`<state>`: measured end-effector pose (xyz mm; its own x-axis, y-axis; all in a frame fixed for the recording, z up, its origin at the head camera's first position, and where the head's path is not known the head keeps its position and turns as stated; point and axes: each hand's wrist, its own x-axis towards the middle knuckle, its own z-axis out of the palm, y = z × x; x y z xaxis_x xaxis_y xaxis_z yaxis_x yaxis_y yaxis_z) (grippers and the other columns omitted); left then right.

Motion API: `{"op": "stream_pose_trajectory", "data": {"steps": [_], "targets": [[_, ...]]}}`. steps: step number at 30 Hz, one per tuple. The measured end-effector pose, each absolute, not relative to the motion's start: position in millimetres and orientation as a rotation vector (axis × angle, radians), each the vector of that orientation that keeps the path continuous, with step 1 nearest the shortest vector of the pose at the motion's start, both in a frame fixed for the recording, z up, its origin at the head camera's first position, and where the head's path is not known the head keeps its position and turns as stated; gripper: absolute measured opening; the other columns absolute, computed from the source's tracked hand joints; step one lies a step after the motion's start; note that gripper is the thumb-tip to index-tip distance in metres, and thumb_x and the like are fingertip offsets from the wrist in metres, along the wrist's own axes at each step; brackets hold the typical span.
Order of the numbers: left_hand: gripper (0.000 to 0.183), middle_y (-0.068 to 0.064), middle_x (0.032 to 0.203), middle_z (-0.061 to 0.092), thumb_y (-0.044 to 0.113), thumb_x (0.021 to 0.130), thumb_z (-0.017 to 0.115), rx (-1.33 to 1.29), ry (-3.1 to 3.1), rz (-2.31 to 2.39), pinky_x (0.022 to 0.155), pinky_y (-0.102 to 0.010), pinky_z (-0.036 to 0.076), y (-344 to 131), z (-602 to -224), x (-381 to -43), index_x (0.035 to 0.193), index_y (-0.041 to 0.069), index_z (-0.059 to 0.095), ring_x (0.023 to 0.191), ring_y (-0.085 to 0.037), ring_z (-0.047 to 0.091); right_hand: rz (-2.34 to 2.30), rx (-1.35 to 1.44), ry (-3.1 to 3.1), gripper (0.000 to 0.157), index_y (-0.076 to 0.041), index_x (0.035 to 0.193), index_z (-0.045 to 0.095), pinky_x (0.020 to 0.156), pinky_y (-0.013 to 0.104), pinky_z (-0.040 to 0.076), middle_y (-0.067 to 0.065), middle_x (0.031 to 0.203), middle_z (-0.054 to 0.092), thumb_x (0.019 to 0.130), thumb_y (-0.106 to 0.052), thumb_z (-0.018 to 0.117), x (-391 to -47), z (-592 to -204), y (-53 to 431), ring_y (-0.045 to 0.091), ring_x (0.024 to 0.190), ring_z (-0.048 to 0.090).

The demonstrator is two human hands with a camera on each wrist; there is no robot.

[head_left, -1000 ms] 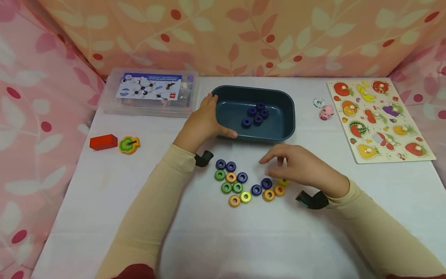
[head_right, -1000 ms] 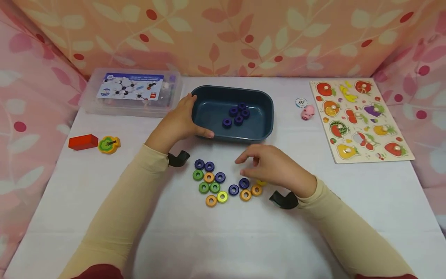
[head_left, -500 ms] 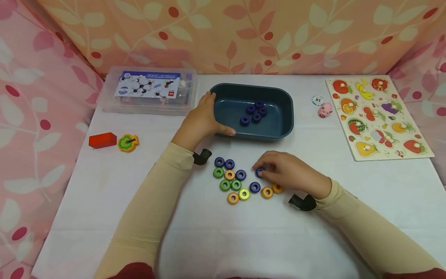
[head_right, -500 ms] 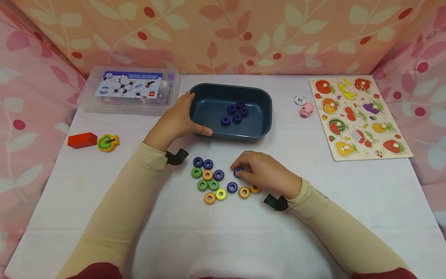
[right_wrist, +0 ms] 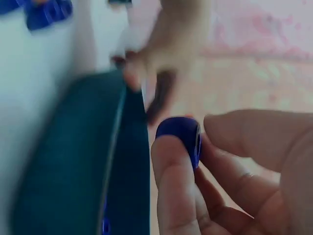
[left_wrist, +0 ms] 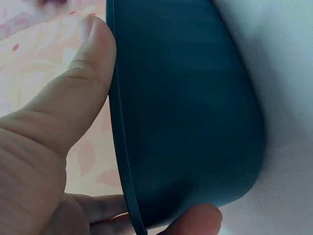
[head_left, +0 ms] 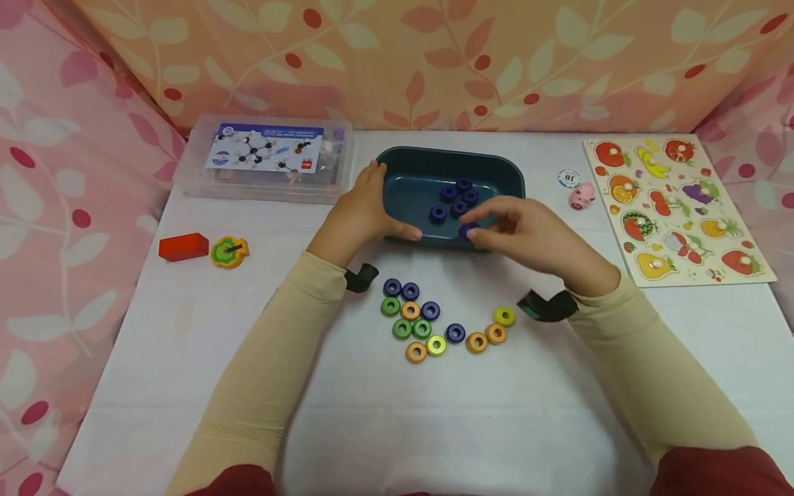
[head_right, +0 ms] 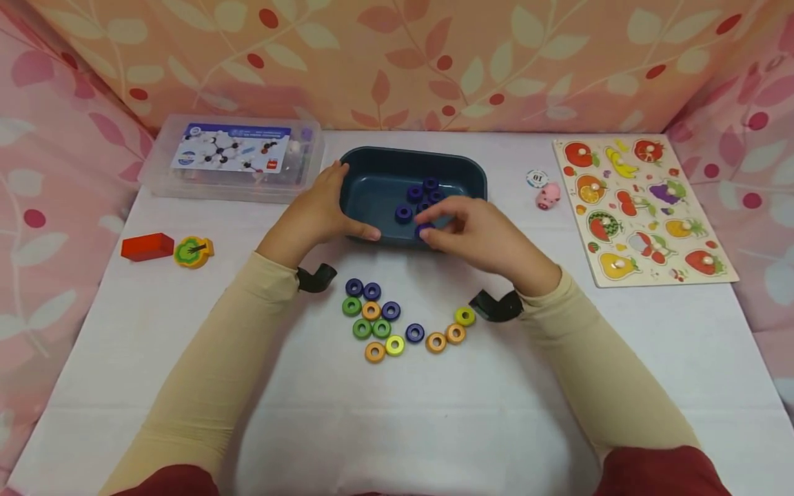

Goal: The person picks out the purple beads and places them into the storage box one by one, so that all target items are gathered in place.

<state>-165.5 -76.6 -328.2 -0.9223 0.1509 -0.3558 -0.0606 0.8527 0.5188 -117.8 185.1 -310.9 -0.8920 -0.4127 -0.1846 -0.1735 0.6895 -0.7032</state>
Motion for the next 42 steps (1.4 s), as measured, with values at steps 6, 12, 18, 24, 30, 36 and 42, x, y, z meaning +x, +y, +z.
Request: {"op": "stream_pose_trajectory", "data": {"steps": [6,12,18,24,30,36,42], "targets": [[0.139,-0.002,0.171,-0.003,0.059,0.063,0.090,0.085,2.634,0.732,0.123,-0.054,0.022,-73,-331,-165,0.163,0.016,0.005,0.156,-0.030,0.014,-0.921,-0.325,2.574,0.030,-0.022,0.121,0.073,0.057,0.031,0.043,0.006,0.081,0.065,0.093,-0.033,0.072,-164,-334,178,0.021,0.069,0.056],[0.139,0.000,0.171,-0.005,0.061,0.063,0.089,0.093,2.636,0.712,0.124,-0.054,0.019,-72,-330,-165,0.163,0.017,0.003,0.156,-0.029,0.014,-0.811,-0.414,2.546,0.031,-0.016,0.123,0.072,0.075,0.035,0.043,0.009,0.116,0.069,0.093,-0.025,0.071,-180,-353,167,0.023,0.088,0.054],[0.138,0.000,0.171,-0.005,0.061,0.063,0.089,0.082,2.637,0.718,0.123,-0.055,0.019,-73,-327,-166,0.163,0.017,0.004,0.156,-0.030,0.015,-0.883,-0.391,2.600,0.035,-0.017,0.127,0.069,0.070,0.033,0.044,0.009,0.120,0.067,0.093,-0.025,0.071,-178,-349,167,0.022,0.084,0.056],[0.139,0.000,0.171,-0.006,0.059,0.062,0.090,0.082,2.637,0.740,0.123,-0.055,0.020,-74,-326,-164,0.163,0.017,0.005,0.156,-0.030,0.014,-1.004,-0.409,2.537,0.029,-0.018,0.118,0.072,0.059,0.030,0.044,0.002,0.104,0.071,0.091,-0.026,0.075,-142,-330,176,0.020,0.071,0.055],[0.139,0.000,0.171,-0.005,0.059,0.062,0.091,0.080,2.651,0.744,0.123,-0.054,0.020,-76,-325,-164,0.163,0.017,0.005,0.156,-0.029,0.014,-0.898,-0.693,2.334,0.027,-0.021,0.112,0.074,0.073,0.029,0.048,-0.004,0.106,0.072,0.085,-0.023,0.081,-88,-336,174,0.018,0.085,0.056],[0.139,0.000,0.171,-0.006,0.059,0.063,0.090,0.092,2.654,0.743,0.123,-0.055,0.021,-77,-325,-164,0.163,0.016,0.005,0.156,-0.029,0.014,-0.801,-0.896,2.242,0.029,-0.025,0.105,0.074,0.089,0.032,0.050,-0.015,0.109,0.067,0.079,-0.020,0.086,-60,-358,167,0.012,0.099,0.058],[0.139,0.000,0.170,-0.006,0.059,0.063,0.090,0.091,2.647,0.743,0.123,-0.055,0.019,-78,-328,-166,0.163,0.016,0.004,0.156,-0.029,0.013,-0.784,-0.903,2.257,0.024,-0.026,0.103,0.073,0.086,0.030,0.051,-0.015,0.107,0.067,0.082,-0.019,0.083,-58,-365,165,0.009,0.094,0.058]]}}
